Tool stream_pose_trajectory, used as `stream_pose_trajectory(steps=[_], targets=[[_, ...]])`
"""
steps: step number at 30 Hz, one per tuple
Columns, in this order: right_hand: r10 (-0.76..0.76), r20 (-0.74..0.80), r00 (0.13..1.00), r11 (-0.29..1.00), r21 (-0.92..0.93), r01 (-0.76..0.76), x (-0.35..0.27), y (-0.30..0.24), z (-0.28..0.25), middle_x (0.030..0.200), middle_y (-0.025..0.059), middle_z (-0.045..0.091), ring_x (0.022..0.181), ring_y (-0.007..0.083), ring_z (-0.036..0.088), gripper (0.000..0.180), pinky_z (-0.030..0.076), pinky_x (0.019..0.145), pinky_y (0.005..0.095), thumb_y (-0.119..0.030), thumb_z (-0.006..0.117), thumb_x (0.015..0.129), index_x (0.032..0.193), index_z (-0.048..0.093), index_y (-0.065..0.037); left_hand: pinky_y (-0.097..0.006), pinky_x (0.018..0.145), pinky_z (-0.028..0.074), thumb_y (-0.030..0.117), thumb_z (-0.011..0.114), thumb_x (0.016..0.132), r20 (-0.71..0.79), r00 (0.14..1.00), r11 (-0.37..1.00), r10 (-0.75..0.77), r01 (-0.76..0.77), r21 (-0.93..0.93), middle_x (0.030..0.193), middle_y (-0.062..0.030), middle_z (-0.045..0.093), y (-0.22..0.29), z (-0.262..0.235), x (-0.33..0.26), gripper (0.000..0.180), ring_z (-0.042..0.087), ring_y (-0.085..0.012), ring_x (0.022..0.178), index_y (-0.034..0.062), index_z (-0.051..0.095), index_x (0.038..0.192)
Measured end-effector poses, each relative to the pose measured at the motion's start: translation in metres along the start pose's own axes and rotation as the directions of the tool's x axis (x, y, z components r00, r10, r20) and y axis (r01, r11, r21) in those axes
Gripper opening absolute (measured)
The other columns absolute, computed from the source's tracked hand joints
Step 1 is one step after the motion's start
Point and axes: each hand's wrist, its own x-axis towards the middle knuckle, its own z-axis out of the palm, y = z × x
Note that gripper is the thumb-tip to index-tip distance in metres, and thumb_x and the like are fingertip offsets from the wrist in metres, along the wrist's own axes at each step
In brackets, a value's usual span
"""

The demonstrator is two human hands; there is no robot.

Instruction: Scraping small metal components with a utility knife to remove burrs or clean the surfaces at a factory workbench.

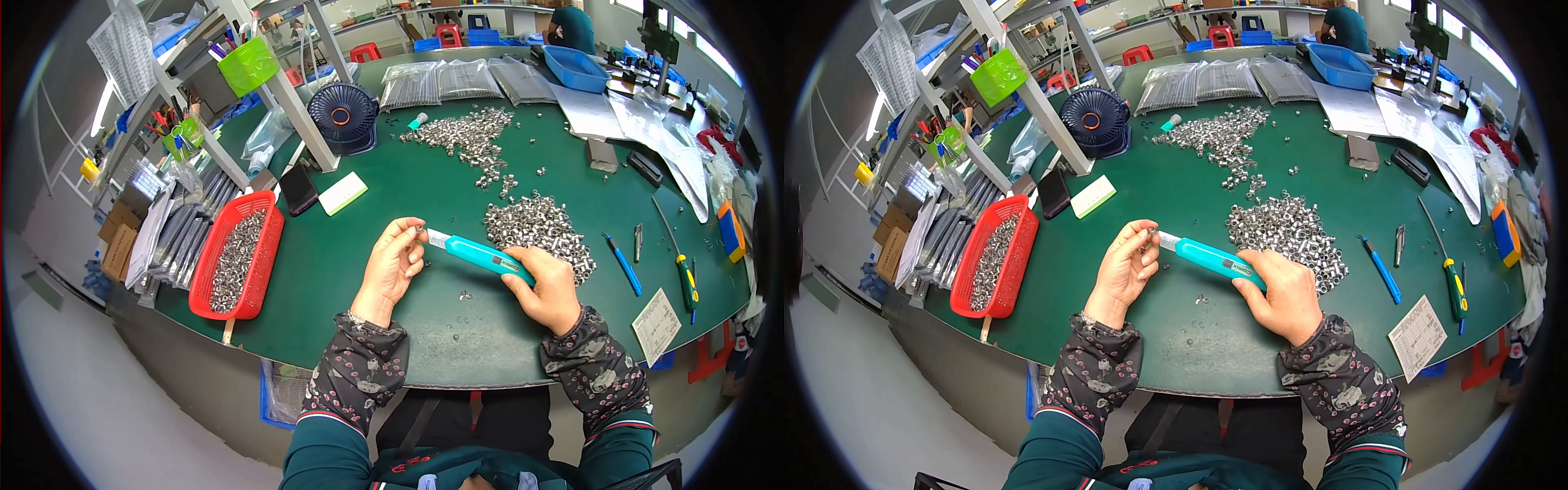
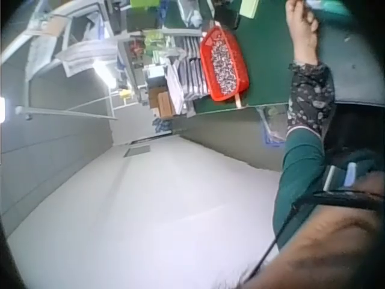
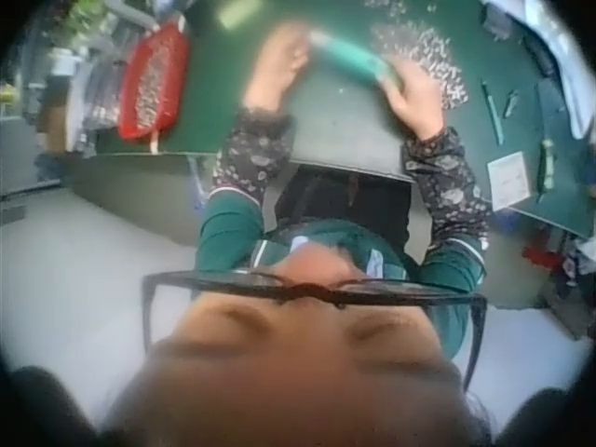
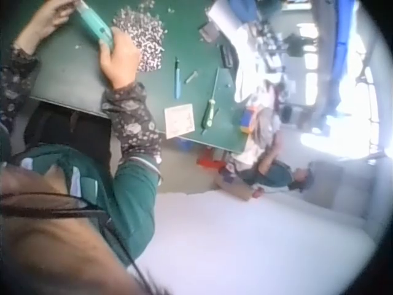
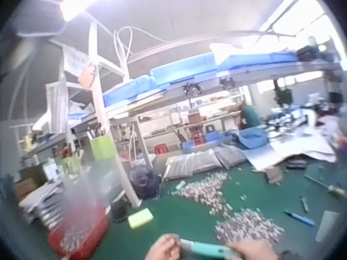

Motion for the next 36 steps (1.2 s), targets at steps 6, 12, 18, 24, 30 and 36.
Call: stream_pose_trajectory(steps=[6, 12, 18, 24, 30, 36], targets=[[0.059, 0.029, 0.998, 0.996, 0.061, -0.061, -0.0001, -0.0004, -0.0007, 0.079, 0.0113, 0.059, 0.068, 0.0282, 0.059, 0.025, 0.046, 0.060, 0.0338, -0.015, 0.063, 0.071, 0.094, 0.059, -0.004, -0.014, 0.037, 0.029, 0.008, 0.053, 0.085, -0.020, 0.998, 0.995, 0.067, -0.065, 0.078, 0.082, -0.0035, 0.054, -0.0023, -0.0001, 0.0009, 0.011, 0.038, -0.0030, 0.053, 0.0048, 0.051, 0.095], [0.143, 0.083, 0.986, 0.975, 0.156, -0.155, -0.0004, 0.0027, 0.0001, 0.084, 0.0132, 0.061, 0.074, 0.0275, 0.060, 0.026, 0.047, 0.065, 0.0327, -0.016, 0.063, 0.072, 0.094, 0.059, -0.002, -0.013, 0.038, 0.029, 0.006, 0.054, 0.084, -0.023, 0.995, 0.984, 0.098, -0.093, 0.155, 0.086, -0.0054, 0.057, -0.0030, -0.0060, 0.0032, 0.013, 0.036, -0.0016, 0.052, 0.0031, 0.052, 0.096], [0.179, 0.137, 0.974, 0.965, 0.167, -0.200, 0.0003, 0.0023, -0.0019, 0.083, 0.0136, 0.061, 0.073, 0.0273, 0.060, 0.027, 0.047, 0.065, 0.0327, -0.017, 0.063, 0.072, 0.094, 0.060, -0.002, -0.013, 0.038, 0.029, 0.005, 0.053, 0.084, -0.024, 0.994, 0.977, 0.103, -0.097, 0.190, 0.086, -0.0042, 0.056, -0.0027, -0.0026, 0.0024, 0.015, 0.037, -0.0020, 0.052, 0.0028, 0.053, 0.099], [0.179, 0.149, 0.972, 0.961, 0.185, -0.205, 0.0010, 0.0035, -0.0021, 0.081, 0.0137, 0.061, 0.071, 0.0269, 0.060, 0.027, 0.047, 0.063, 0.0324, -0.019, 0.062, 0.073, 0.095, 0.059, -0.002, -0.013, 0.038, 0.026, 0.007, 0.056, 0.083, -0.020, 0.989, 0.951, 0.144, -0.133, 0.279, 0.082, -0.0010, 0.055, -0.0029, 0.0021, 0.0007, 0.016, 0.035, 0.0005, 0.050, 0.0033, 0.055, 0.098], [0.301, 0.264, 0.916, 0.899, 0.243, -0.365, 0.0014, 0.0067, -0.0046, 0.077, 0.0133, 0.062, 0.069, 0.0260, 0.061, 0.029, 0.046, 0.062, 0.0321, -0.021, 0.062, 0.074, 0.095, 0.060, -0.001, -0.015, 0.038, 0.021, 0.007, 0.058, 0.082, 0.009, 0.975, 0.896, 0.224, -0.209, 0.392, 0.072, 0.0043, 0.051, -0.0041, 0.0019, -0.0012, 0.012, 0.032, 0.0018, 0.048, 0.0040, 0.059, 0.094], [0.096, 0.015, 0.995, 0.995, 0.033, -0.097, -0.0023, 0.0021, 0.0000, 0.074, 0.0111, 0.059, 0.062, 0.0280, 0.058, 0.024, 0.045, 0.057, 0.0350, -0.019, 0.062, 0.073, 0.092, 0.061, -0.005, -0.014, 0.038, 0.023, 0.006, 0.057, 0.082, 0.002, 0.979, 0.861, 0.202, -0.178, 0.476, 0.070, 0.0030, 0.049, -0.0013, 0.0015, -0.0022, 0.012, 0.033, 0.0005, 0.047, 0.0017, 0.058, 0.094]])
